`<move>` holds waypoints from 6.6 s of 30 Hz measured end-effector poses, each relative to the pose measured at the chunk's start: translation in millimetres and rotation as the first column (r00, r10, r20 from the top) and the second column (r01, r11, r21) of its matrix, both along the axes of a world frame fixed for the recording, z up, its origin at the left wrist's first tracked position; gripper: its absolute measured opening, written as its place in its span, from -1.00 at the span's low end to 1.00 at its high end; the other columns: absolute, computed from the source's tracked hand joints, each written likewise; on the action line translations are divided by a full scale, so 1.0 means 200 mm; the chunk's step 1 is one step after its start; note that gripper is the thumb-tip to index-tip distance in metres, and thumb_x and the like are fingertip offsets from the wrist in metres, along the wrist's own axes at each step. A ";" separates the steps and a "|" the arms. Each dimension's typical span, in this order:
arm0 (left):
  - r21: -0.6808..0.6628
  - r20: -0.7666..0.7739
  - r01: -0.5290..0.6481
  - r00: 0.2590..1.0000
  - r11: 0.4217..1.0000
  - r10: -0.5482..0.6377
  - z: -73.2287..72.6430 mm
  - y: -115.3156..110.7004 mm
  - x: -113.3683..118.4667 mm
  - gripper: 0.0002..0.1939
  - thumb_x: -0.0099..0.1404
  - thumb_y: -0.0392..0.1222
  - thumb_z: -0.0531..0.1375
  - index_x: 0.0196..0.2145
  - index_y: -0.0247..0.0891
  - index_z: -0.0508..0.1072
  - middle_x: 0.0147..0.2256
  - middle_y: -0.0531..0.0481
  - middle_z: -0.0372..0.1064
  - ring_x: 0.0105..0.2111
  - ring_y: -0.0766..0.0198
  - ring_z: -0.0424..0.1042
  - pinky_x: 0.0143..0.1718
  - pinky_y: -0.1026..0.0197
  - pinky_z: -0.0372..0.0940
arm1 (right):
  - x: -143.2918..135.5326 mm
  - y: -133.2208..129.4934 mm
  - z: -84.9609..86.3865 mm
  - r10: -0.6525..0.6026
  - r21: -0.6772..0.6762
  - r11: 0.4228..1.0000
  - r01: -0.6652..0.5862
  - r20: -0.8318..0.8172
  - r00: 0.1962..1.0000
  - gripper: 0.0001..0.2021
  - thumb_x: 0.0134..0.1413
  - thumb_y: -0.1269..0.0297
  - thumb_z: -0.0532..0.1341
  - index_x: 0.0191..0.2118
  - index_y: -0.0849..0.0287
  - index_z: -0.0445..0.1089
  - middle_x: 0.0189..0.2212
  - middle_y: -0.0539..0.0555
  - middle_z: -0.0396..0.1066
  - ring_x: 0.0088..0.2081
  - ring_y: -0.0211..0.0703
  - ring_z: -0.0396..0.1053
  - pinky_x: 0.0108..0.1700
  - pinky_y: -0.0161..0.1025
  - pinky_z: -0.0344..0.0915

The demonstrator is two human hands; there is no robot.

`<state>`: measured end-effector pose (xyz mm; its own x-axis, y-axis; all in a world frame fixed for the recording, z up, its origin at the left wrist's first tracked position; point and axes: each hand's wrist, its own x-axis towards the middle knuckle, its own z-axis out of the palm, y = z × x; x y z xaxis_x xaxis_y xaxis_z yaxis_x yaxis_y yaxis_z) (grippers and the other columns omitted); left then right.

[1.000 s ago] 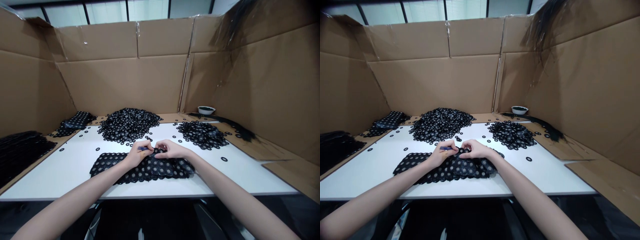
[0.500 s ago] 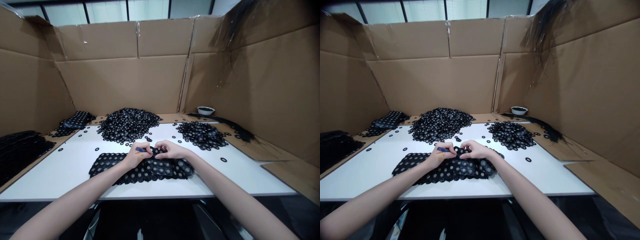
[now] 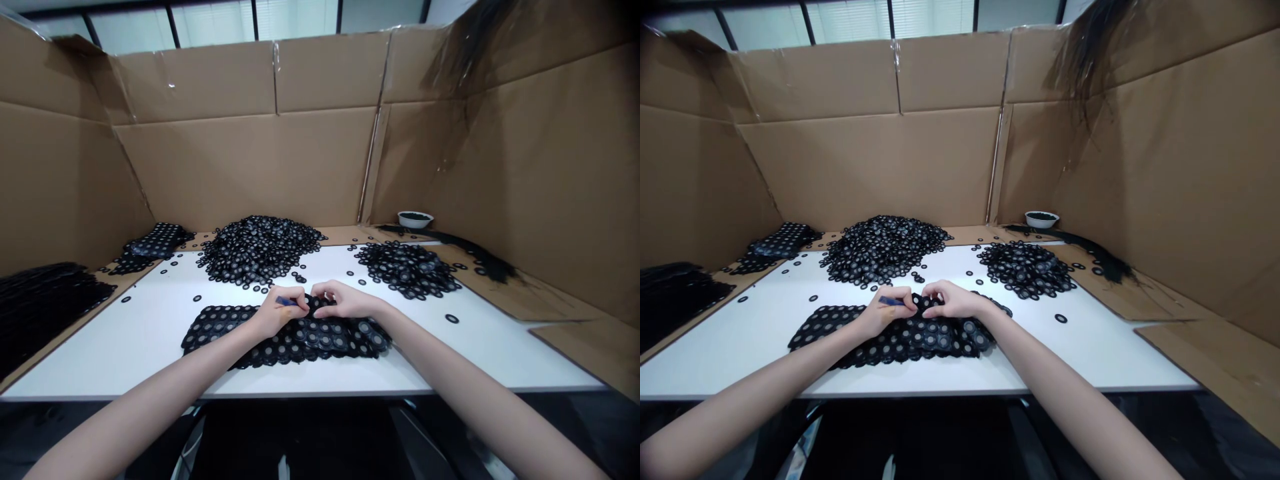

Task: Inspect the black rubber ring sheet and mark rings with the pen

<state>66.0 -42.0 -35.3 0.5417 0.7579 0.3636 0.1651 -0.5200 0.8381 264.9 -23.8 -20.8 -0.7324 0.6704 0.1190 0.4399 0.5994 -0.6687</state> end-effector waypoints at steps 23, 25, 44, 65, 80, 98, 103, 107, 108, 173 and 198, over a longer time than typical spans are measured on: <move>0.190 -0.019 -0.041 0.999 0.981 0.045 0.04 -0.04 0.01 -0.88 0.16 -0.27 0.15 -0.50 -0.33 0.40 -0.48 0.02 0.36 -0.43 0.32 0.31 -0.34 0.31 0.17 | 0.02 -0.02 0.06 -0.062 -0.094 0.993 0.067 0.059 0.996 -0.56 -0.30 -0.06 0.32 -0.39 0.23 0.34 -0.48 -0.06 0.24 -0.44 -0.26 0.14 -0.38 -0.31 0.08; 0.185 -0.020 -0.042 0.999 0.982 0.047 0.04 -0.04 0.01 -0.87 0.16 -0.25 0.16 -0.50 -0.33 0.40 -0.47 0.02 0.36 -0.42 0.32 0.31 -0.34 0.31 0.17 | 0.02 -0.02 0.06 -0.074 -0.119 0.989 0.081 0.062 0.995 -0.57 -0.31 -0.06 0.31 -0.41 0.23 0.36 -0.50 -0.05 0.24 -0.45 -0.27 0.14 -0.40 -0.32 0.09; -0.015 0.037 0.001 0.999 1.000 0.000 0.02 -0.02 0.00 -0.88 0.01 -0.28 0.21 -0.60 -0.35 0.38 -0.58 0.06 0.30 -0.52 0.36 0.20 -0.42 0.31 0.07 | 0.03 -0.02 0.05 -0.055 -0.188 0.981 0.058 0.017 0.998 -0.62 -0.30 0.01 0.32 -0.47 0.26 0.34 -0.54 -0.06 0.25 -0.48 -0.30 0.16 -0.43 -0.34 0.13; 0.028 -0.082 0.097 0.992 0.995 -0.095 0.01 -0.02 0.01 -0.83 0.04 -0.26 0.15 -0.65 -0.35 0.36 -0.62 0.07 0.23 -0.56 0.39 0.15 -0.49 0.33 0.05 | 0.02 -0.03 0.05 0.023 -0.165 0.986 -0.033 -0.060 0.998 -0.67 -0.27 0.07 0.32 -0.47 0.26 0.37 -0.55 -0.09 0.27 -0.47 -0.31 0.18 -0.40 -0.34 0.13; 0.122 -0.042 0.039 0.999 0.992 -0.034 0.03 -0.04 0.00 -0.87 0.13 -0.28 0.17 -0.55 -0.34 0.40 -0.50 0.02 0.38 -0.46 0.32 0.31 -0.35 0.31 0.17 | 0.01 -0.05 0.07 -0.079 -0.111 0.991 0.078 -0.012 0.997 -0.51 -0.39 0.01 0.37 -0.27 0.19 0.39 -0.29 0.00 0.40 -0.26 -0.09 0.31 -0.23 -0.25 0.22; 0.083 0.006 0.000 1.000 0.997 0.000 0.03 -0.04 0.00 -0.86 0.09 -0.25 0.21 -0.55 -0.36 0.40 -0.53 0.03 0.37 -0.49 0.35 0.27 -0.39 0.32 0.13 | 0.02 -0.03 0.05 -0.020 -0.095 0.995 0.011 -0.096 0.995 -0.50 -0.32 0.15 0.37 -0.17 0.20 0.31 -0.19 0.03 0.37 -0.16 -0.06 0.32 -0.08 -0.18 0.23; -0.002 0.065 -0.005 0.998 1.000 0.005 0.02 -0.03 0.00 -0.87 0.02 -0.29 0.23 -0.61 -0.37 0.37 -0.59 0.06 0.30 -0.53 0.38 0.20 -0.43 0.33 0.08 | 0.02 -0.03 0.04 -0.027 -0.077 0.997 0.019 -0.093 0.995 -0.47 -0.32 0.15 0.38 -0.14 0.20 0.30 -0.15 0.05 0.36 -0.13 -0.06 0.31 -0.06 -0.17 0.22; -0.023 0.033 0.020 0.999 1.000 -0.020 0.01 -0.02 -0.01 -0.87 0.00 -0.28 0.23 -0.62 -0.37 0.38 -0.62 0.07 0.28 -0.56 0.39 0.17 -0.46 0.33 0.05 | 0.02 -0.02 0.04 -0.027 -0.083 0.996 0.019 -0.088 0.996 -0.48 -0.32 0.16 0.38 -0.15 0.21 0.30 -0.18 0.05 0.36 -0.14 -0.06 0.31 -0.07 -0.16 0.22; -0.023 0.026 0.021 0.999 1.000 -0.020 0.01 -0.02 -0.01 -0.87 0.00 -0.28 0.23 -0.62 -0.37 0.38 -0.62 0.07 0.27 -0.56 0.39 0.17 -0.46 0.33 0.04 | 0.02 -0.02 0.04 -0.027 -0.082 0.996 0.020 -0.088 0.996 -0.48 -0.33 0.16 0.38 -0.16 0.21 0.30 -0.18 0.05 0.36 -0.14 -0.06 0.31 -0.07 -0.16 0.23; -0.301 0.036 0.087 0.996 0.949 -0.080 0.04 -0.04 0.01 -0.93 -0.09 -0.33 0.24 -0.64 -0.39 0.41 -0.69 0.11 0.24 -0.69 0.49 0.08 -0.66 0.39 -0.07 | 0.02 -0.04 0.05 -0.030 -0.077 0.997 0.026 -0.052 0.998 -0.51 -0.36 0.13 0.38 -0.21 0.19 0.31 -0.22 0.01 0.35 -0.16 -0.07 0.30 -0.07 -0.19 0.21; -0.273 0.036 0.089 0.996 0.958 -0.082 0.05 -0.05 0.01 -0.93 -0.08 -0.36 0.24 -0.65 -0.38 0.41 -0.67 0.11 0.25 -0.64 0.47 0.12 -0.58 0.37 0.00 | 0.03 -0.03 0.05 -0.032 -0.088 0.996 0.028 -0.052 0.998 -0.46 -0.36 0.11 0.39 -0.15 0.17 0.31 -0.17 0.02 0.35 -0.11 -0.05 0.29 -0.04 -0.18 0.20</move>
